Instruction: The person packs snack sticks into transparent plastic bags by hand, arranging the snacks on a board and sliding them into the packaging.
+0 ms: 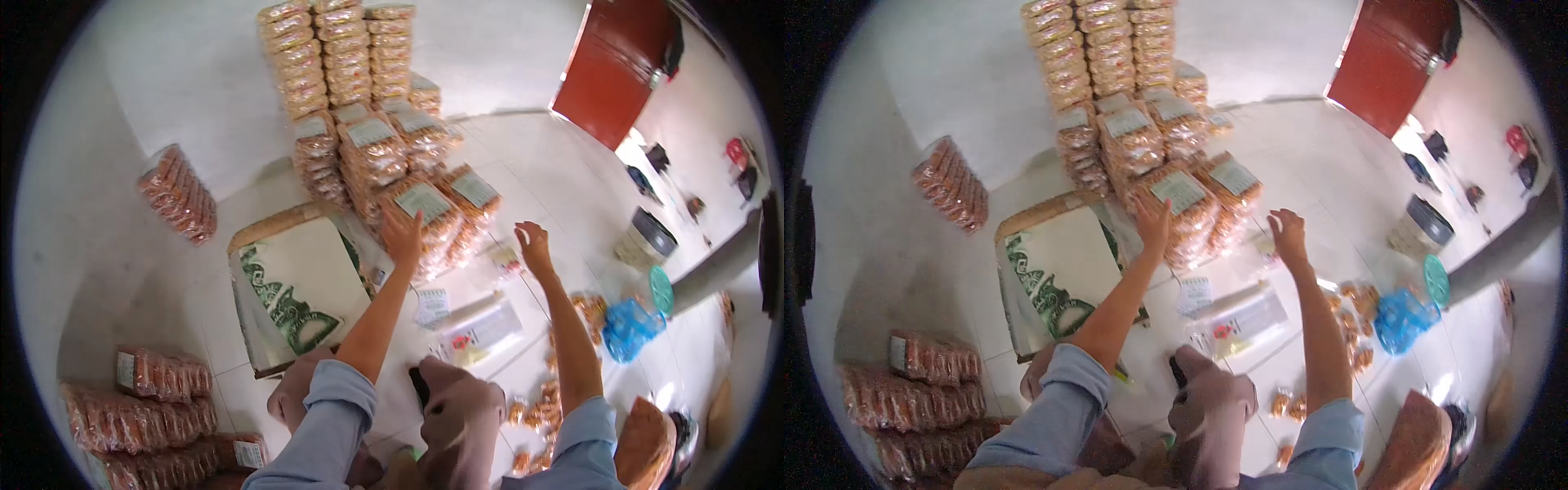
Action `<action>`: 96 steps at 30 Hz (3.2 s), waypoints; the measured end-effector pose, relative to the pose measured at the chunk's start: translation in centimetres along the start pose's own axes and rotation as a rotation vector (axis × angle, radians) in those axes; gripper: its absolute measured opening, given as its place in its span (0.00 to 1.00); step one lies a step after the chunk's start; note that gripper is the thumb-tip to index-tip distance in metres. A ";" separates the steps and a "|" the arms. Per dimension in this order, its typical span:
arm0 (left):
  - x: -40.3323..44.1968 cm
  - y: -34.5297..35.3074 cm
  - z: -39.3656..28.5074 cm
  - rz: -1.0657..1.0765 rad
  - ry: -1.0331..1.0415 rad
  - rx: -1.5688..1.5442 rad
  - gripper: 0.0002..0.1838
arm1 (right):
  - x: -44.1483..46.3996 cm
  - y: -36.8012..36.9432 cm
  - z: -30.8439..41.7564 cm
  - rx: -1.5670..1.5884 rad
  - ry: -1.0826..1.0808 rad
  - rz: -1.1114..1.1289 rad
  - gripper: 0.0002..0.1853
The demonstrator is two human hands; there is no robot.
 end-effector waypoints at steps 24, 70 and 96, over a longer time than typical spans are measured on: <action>-31.4 13.4 18.2 1.017 0.457 0.677 0.43 | -33.5 15.4 -21.5 -0.098 0.501 0.016 0.19; -25.2 18.5 14.2 1.332 -0.102 0.148 0.35 | -13.8 -7.9 -12.6 0.567 0.576 -0.677 0.13; -6.4 -29.4 -5.6 0.915 0.002 -0.741 0.29 | -9.5 2.3 27.3 2.001 0.438 0.985 0.42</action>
Point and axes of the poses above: each hand's wrist, its own x-axis towards the middle knuckle, its own y-axis out of the palm, z = x × y, the point moved 2 cm from there along x, towards the middle knuckle, and after that the axes turned 3 degrees about x, right-handed, at the moved point
